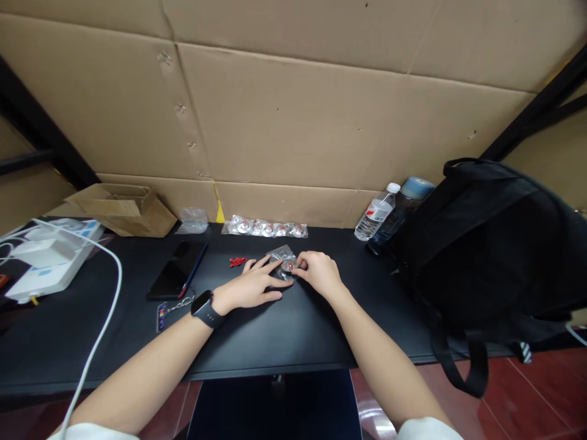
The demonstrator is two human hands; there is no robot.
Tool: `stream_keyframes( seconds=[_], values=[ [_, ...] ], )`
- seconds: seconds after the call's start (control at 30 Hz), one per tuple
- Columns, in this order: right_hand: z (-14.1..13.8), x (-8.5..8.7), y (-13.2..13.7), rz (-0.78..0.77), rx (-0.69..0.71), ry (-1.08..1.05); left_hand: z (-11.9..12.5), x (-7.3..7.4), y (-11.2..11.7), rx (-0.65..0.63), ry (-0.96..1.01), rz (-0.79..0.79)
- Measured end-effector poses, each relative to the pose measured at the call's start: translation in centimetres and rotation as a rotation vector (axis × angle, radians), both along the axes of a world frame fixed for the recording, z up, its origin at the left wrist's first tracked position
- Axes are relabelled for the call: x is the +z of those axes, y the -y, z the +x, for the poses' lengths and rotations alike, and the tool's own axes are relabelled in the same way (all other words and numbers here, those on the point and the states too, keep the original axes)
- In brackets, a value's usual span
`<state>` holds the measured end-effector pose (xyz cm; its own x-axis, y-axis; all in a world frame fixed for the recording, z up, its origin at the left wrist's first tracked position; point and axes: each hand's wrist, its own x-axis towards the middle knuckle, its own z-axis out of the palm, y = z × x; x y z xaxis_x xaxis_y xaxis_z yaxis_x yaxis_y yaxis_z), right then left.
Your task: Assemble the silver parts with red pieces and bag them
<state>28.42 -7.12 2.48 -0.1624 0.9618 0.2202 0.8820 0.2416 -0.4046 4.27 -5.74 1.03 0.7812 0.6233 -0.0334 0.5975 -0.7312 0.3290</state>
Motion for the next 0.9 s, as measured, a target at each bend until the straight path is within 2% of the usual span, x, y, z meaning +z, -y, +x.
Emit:
stream_keyframes(
  seconds=[0.13, 0.53, 0.9],
  values=[
    [-0.2, -0.1, -0.2, -0.003, -0.088, 0.042, 0.0, 0.0, 0.0, 0.004, 0.007, -0.004],
    [-1.7, -1.5, -1.3, 0.082, -0.147, 0.076, 0.1, 0.4, 0.2, 0.018, -0.001, -0.025],
    [-1.5, -2.0, -1.7, 0.114, -0.203, 0.065, -0.1, 0.4, 0.0, -0.007, 0.027, -0.050]
  ],
)
